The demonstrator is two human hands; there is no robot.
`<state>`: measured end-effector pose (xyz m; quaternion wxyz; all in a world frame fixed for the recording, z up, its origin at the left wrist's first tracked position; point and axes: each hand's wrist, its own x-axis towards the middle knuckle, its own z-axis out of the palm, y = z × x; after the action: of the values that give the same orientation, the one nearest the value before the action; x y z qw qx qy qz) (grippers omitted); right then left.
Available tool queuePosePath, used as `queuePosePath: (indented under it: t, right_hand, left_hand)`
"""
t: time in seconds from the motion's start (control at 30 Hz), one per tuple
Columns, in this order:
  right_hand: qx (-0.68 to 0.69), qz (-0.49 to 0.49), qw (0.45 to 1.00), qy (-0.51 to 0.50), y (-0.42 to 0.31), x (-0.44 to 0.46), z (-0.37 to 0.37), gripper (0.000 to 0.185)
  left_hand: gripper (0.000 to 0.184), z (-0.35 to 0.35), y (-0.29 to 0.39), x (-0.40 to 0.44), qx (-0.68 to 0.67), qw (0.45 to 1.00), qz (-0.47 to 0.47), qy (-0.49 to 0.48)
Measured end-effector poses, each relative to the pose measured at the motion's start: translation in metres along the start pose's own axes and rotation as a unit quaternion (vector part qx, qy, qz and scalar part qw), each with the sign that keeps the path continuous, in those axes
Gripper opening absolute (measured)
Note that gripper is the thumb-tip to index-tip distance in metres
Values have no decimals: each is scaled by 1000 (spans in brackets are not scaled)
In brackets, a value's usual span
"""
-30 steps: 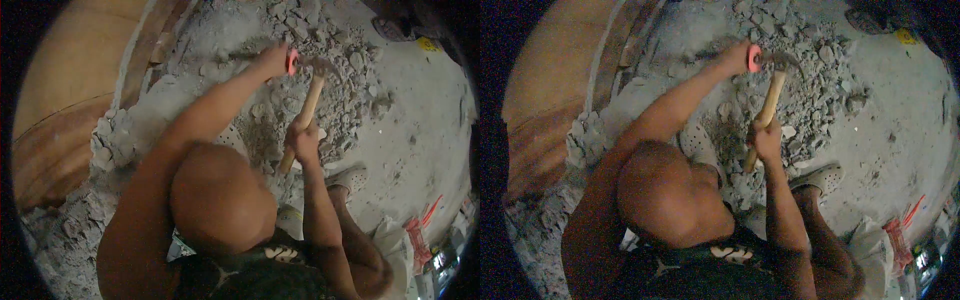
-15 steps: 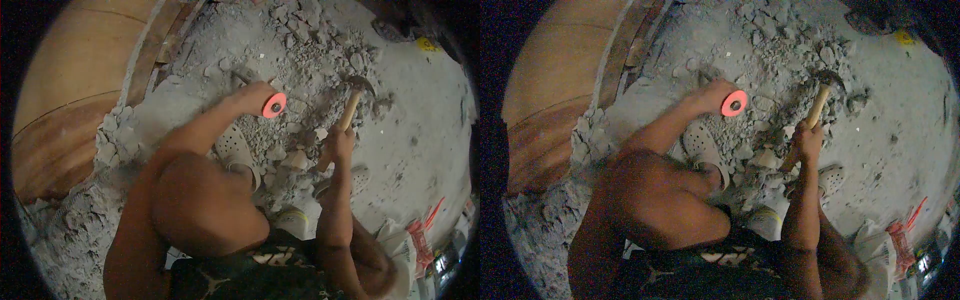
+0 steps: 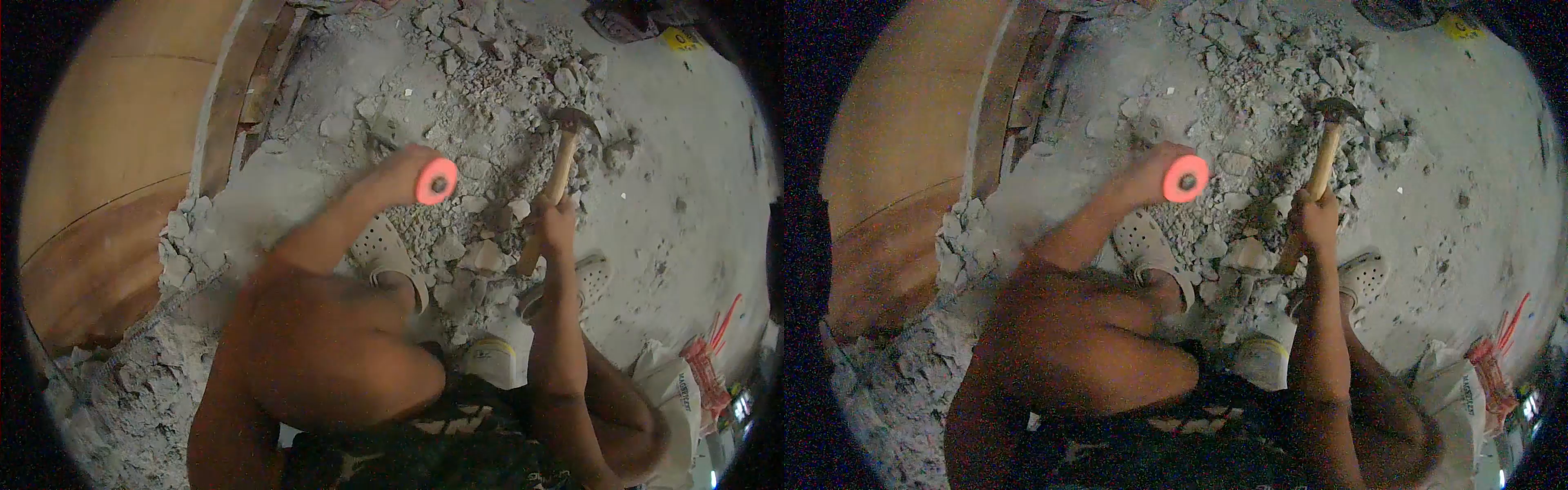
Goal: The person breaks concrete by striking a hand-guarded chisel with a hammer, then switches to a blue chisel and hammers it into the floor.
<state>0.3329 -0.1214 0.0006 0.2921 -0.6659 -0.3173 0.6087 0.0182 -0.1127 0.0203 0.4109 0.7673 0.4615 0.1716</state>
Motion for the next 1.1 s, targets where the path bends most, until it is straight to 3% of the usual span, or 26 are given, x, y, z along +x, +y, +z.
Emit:
queuePosePath:
  t: [0.13,0.2,0.27,0.33,0.4,0.47,0.57,0.6,0.67,0.73,0.83,0.87,0.9,0.93,0.97,1.0,1.03,1.1]
  right_hand:
    - [-53,-8,999,4,6,6,-5,11]
    - [-51,3,999,8,3,4,-7,9]
    - [-48,7,999,10,-2,1,-5,8]
    - [24,11,1000,-17,-4,-2,-3,11]
    - [6,-8,1000,-26,-2,0,-5,12]
    - [-16,-23,999,-36,2,-6,-5,14]
    - [18,-108,986,122,-17,-27,16,16]
    - [10,-115,987,111,-31,-33,23,16]
    - [159,-288,936,123,-86,-59,40,15]
    - [259,-354,896,66,-132,-82,43,16]
    - [317,-415,852,-26,-144,-105,59,19]
    - [386,-335,859,-23,-108,-87,60,19]
    - [290,-314,904,-18,-76,-70,72,20]
    - [30,-306,951,-19,-51,-65,92,21]
    - [-123,-268,954,-62,-39,-66,105,23]
    - [-125,-233,960,-97,-27,-66,112,25]
    - [-60,-180,976,-109,-23,-65,113,16]
    - [-57,-195,975,-86,-30,-61,100,15]
  left_hand:
    - [30,-11,37,27,88,996,14,7]
    - [26,-27,30,40,155,982,70,79]
    - [24,-31,-10,51,122,984,88,99]
    - [27,-48,-22,55,109,990,43,81]
    - [35,-49,-29,55,147,985,48,82]
    - [41,-41,-35,56,165,972,89,141]
    - [43,-47,-29,52,99,968,63,222]
    - [43,-47,-37,50,101,965,56,236]
    - [45,-49,-53,50,38,965,-17,258]
    - [44,-61,-39,50,13,963,-2,268]
    - [41,-67,-37,60,-18,957,20,288]
    - [38,-66,-43,64,-26,953,20,301]
    - [35,-67,-44,66,-1,945,35,324]
    - [35,-71,-39,66,-2,943,34,332]
    - [35,-78,-28,67,-20,948,35,316]
    - [34,-86,-21,66,-36,952,38,300]
    - [32,-90,-21,61,-45,958,27,282]
    - [35,-84,-30,58,24,946,0,322]
